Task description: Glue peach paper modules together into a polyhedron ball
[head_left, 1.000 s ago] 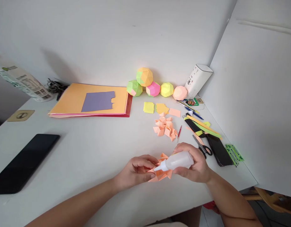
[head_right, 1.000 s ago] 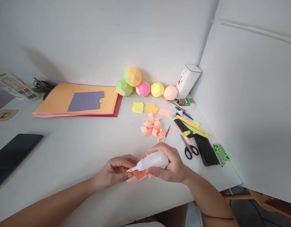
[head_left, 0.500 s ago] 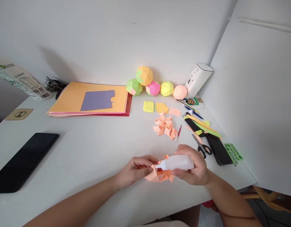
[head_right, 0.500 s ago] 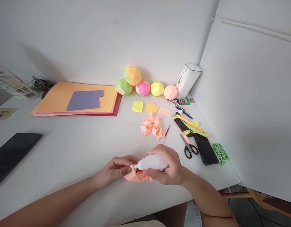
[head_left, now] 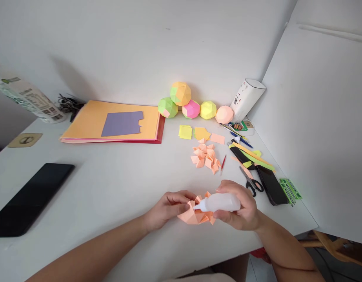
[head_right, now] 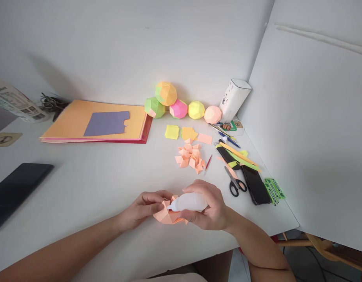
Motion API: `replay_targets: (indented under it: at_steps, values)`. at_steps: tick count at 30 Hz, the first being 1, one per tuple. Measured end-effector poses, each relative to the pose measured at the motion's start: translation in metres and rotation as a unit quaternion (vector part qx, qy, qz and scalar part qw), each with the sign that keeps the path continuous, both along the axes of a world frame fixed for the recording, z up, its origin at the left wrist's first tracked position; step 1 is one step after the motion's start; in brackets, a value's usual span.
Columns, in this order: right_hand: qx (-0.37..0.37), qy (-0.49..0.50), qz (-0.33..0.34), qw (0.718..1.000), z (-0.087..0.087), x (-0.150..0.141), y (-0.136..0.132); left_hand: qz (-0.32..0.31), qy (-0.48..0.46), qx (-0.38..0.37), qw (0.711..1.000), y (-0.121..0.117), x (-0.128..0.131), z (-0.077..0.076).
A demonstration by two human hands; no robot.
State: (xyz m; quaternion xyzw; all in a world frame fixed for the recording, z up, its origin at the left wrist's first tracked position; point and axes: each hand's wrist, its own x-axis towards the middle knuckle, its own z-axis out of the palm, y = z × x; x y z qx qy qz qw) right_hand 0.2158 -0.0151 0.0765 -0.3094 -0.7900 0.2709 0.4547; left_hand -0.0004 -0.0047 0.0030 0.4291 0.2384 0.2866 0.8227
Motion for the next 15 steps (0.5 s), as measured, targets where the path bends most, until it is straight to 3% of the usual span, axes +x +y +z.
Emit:
replay_targets:
  at_steps: [6, 15]
  values:
    - [0.012, 0.000, -0.046, 0.999, -0.0036, 0.0003, 0.0002, -0.004, -0.003, -0.006, 1.000, 0.0004, 0.0004, -0.0003]
    - [-0.049, 0.006, -0.012, 0.999, -0.0031, 0.0040, 0.0014, 0.000, -0.005, 0.001, 1.000, 0.0003, -0.0005, -0.0021]
